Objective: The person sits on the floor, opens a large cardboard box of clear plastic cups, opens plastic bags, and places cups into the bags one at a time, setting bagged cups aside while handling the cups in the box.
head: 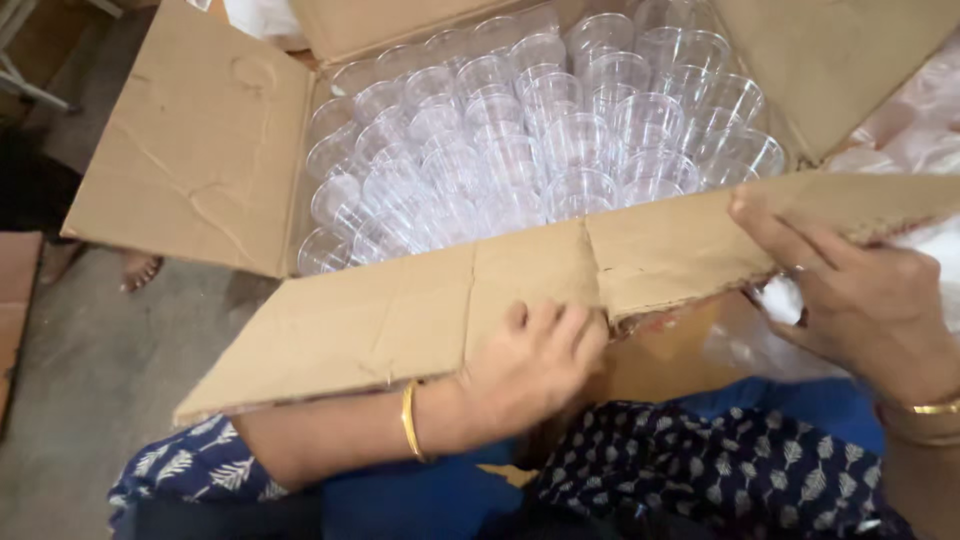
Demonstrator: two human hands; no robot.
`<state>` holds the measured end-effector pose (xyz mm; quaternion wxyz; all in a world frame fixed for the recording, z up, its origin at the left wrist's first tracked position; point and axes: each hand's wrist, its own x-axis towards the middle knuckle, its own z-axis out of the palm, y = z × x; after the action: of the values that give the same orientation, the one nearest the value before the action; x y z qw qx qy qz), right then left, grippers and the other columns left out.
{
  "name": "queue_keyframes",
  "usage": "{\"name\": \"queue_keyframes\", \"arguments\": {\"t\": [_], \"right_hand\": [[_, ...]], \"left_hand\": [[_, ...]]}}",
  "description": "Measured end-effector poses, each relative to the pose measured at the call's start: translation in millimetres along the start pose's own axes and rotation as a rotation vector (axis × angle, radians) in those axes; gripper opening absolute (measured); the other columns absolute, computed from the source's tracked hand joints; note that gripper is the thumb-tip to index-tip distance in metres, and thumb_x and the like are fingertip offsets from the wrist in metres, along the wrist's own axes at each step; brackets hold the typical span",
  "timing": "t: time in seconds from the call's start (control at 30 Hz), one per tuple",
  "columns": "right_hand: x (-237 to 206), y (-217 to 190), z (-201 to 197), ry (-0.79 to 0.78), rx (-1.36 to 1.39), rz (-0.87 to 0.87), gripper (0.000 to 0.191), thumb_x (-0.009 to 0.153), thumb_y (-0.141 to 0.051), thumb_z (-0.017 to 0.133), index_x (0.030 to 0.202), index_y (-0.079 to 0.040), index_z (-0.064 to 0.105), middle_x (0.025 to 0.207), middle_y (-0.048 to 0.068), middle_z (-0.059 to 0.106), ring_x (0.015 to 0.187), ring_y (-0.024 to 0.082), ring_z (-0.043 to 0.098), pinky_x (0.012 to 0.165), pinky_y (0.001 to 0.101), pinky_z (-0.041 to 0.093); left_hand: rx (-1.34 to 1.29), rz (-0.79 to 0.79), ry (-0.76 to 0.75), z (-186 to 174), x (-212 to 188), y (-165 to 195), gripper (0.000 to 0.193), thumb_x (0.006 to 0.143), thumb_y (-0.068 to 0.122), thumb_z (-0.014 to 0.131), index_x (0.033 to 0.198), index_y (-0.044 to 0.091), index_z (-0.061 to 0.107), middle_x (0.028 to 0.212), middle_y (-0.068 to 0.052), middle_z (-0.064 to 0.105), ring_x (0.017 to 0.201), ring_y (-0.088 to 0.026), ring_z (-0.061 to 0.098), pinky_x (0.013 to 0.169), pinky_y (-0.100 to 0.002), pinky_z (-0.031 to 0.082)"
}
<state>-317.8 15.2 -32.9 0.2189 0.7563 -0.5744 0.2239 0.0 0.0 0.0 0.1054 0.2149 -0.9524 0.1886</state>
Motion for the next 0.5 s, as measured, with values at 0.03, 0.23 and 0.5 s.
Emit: {"name": "queue_keyframes", "arguments": {"t": [0.03,0.23,0.5], "right_hand": [[-12,1,-4,-0.063,-0.129,-0.013,0.077,0.072,-0.030,0.081,0.144,-0.025,0.058,0.124,-0.004,0.067,0.070,0.019,0.069,0.057,0.0320,0.053],[-87,-34,14,-0.551,-0.150,0.222,0.092,0.068,-0.026,0.078,0.154,-0.029,0.046,0.165,-0.007,0.048,0.063,0.016,0.069,0.057,0.0291,0.057],[-119,-80,68,-0.252,-0.027,0.231,0.086,0.064,-0.012,0.072,0.147,-0.005,0.049,0.158,0.019,0.045,0.081,0.030,0.075,0.057,0.0386,0.058]], "left_hand": [[-0.080,-0.035,-0.077,2,1,-3,0.040,0.081,0.023,0.068,0.115,0.005,0.061,0.101,-0.008,0.059,0.089,-0.025,0.058,0.073,-0.038,0.044],[-0.430,0.080,-0.041,43,-13,1,0.054,0.089,0.042,0.067,0.125,0.004,0.056,0.114,-0.011,0.056,0.106,-0.028,0.054,0.082,-0.044,0.042],[-0.281,0.314,0.054,135,-40,26,0.047,0.093,0.037,0.064,0.134,0.014,0.054,0.125,-0.010,0.054,0.117,-0.024,0.052,0.090,-0.045,0.039]]}}
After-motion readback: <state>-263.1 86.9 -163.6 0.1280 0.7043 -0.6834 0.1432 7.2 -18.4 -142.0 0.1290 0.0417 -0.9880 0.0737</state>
